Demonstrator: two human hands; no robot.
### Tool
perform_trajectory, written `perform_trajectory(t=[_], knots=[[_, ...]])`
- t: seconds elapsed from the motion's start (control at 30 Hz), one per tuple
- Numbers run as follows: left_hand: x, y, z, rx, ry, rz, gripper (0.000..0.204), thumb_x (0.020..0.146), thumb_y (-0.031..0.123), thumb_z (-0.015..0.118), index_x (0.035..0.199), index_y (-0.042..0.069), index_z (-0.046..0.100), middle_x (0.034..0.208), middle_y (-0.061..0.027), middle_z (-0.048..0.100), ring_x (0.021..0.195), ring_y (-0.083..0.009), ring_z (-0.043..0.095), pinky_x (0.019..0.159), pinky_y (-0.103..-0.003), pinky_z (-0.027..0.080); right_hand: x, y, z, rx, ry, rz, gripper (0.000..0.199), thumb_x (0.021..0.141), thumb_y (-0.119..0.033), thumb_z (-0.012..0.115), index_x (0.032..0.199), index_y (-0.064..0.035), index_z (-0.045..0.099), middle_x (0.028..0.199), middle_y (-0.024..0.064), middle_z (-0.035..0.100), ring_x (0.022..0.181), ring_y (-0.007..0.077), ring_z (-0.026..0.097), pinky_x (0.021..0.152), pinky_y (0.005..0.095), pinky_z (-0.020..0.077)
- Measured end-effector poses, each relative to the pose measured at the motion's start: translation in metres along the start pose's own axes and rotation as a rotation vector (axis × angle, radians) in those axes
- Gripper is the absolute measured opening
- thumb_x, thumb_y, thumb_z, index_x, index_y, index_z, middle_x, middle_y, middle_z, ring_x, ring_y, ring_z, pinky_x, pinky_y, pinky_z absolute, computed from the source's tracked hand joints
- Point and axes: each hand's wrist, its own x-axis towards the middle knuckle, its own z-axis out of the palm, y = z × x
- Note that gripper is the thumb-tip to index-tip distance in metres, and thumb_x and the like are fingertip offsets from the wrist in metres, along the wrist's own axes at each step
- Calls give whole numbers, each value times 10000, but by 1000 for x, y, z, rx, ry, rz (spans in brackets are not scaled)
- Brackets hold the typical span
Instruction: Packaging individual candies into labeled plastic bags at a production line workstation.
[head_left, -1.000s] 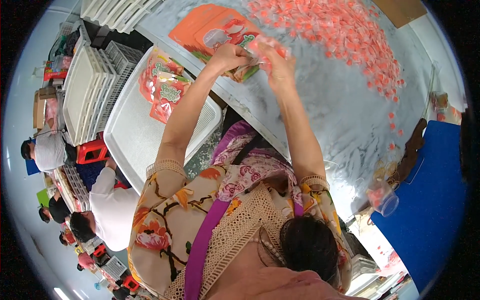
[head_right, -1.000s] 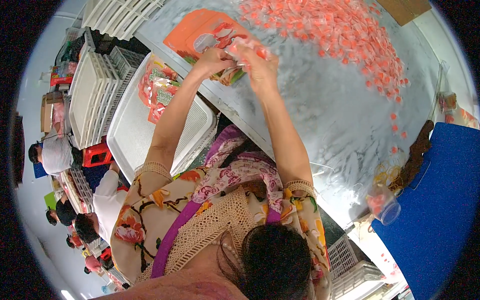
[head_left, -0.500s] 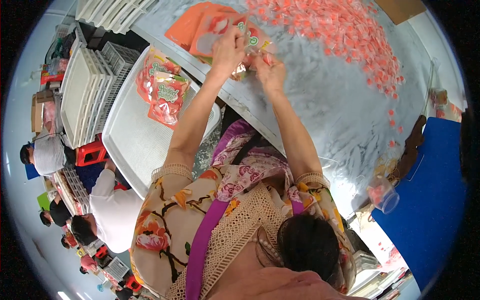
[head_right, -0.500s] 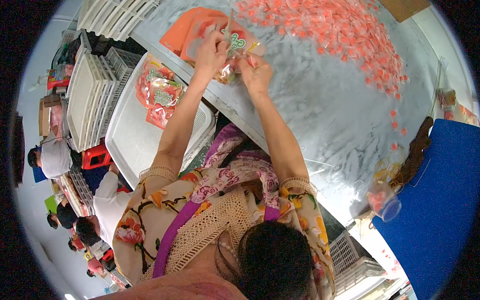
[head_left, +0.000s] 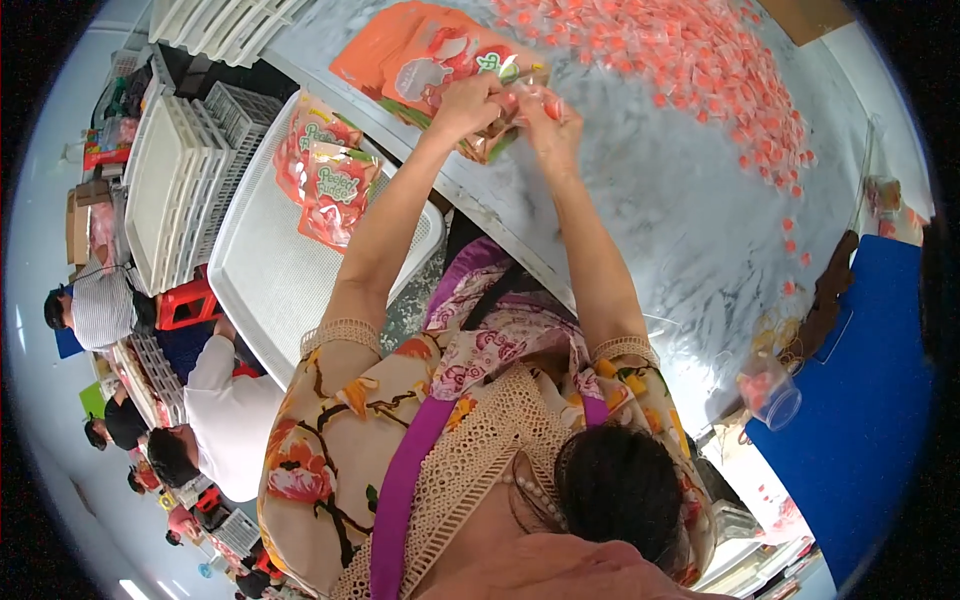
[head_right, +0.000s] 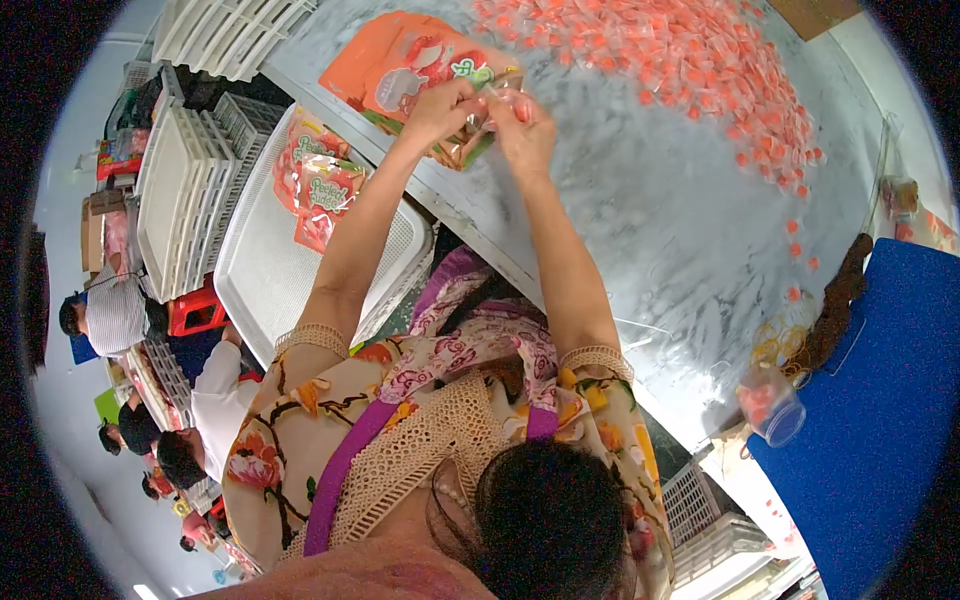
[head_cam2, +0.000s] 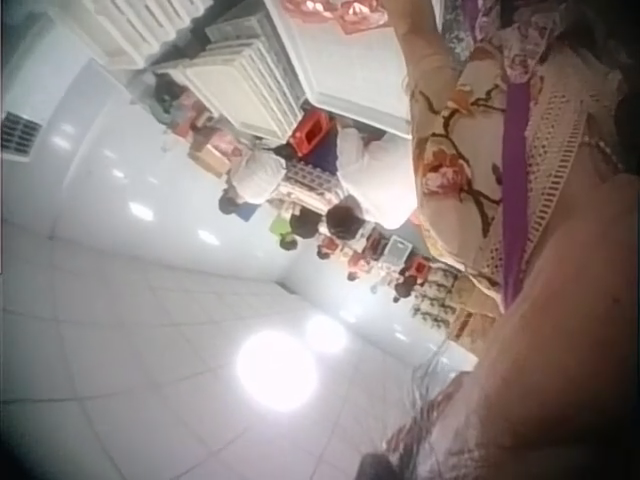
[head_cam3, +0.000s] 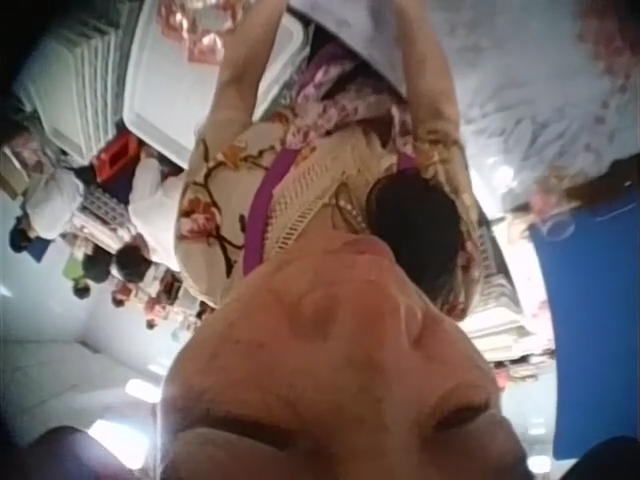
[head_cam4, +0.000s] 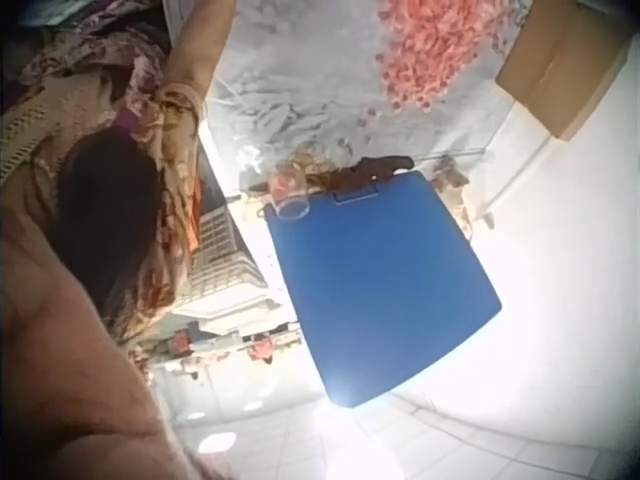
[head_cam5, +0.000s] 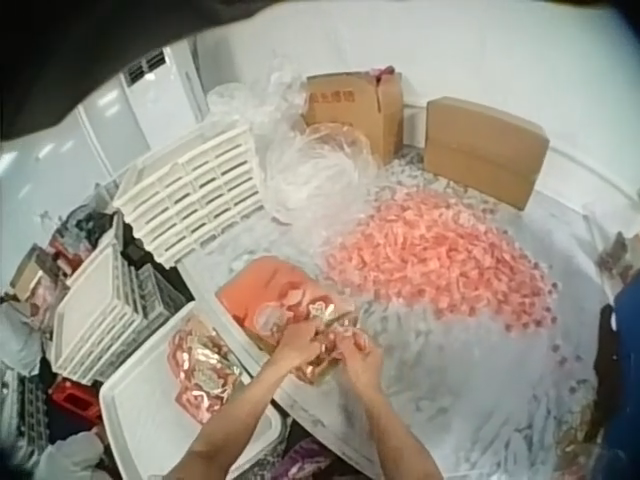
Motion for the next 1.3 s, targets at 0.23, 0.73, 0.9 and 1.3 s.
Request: perform_trajectory(t=[0.23,0.73,0.9,1.3], knots=[[-18,3,3,-102,165,43,79,795,110,562,841,48,578,706,-123,624,652,-282,616,633,-408,467,1,-1,1,-562,153,-230,257,747,-266,697,907,-65,708,772,126,671,676,221,647,640,351,501],[4,61,-25,-69,227,83,154,871,119,551,931,-16,593,750,-121,604,687,-167,578,647,-305,460,5,-23,-42,-630,-36,-52,270,762,-235,667,964,-59,704,742,51,689,685,134,627,642,283,502],[-21,84,16,-103,-152,144,146,820,127,573,887,17,641,698,-177,618,649,-270,627,615,-367,476,-49,-61,-96,-710,-24,-254,291,769,-155,696,1043,-56,684,812,37,665,716,121,606,649,261,491],[-1,78,49,-61,-114,169,168,838,150,579,889,-9,597,722,-147,612,655,-234,602,620,-351,461,-46,-78,-100,-1303,-213,-277,470,688,-213,715,1142,-144,618,883,112,640,788,313,627,679,405,506]])
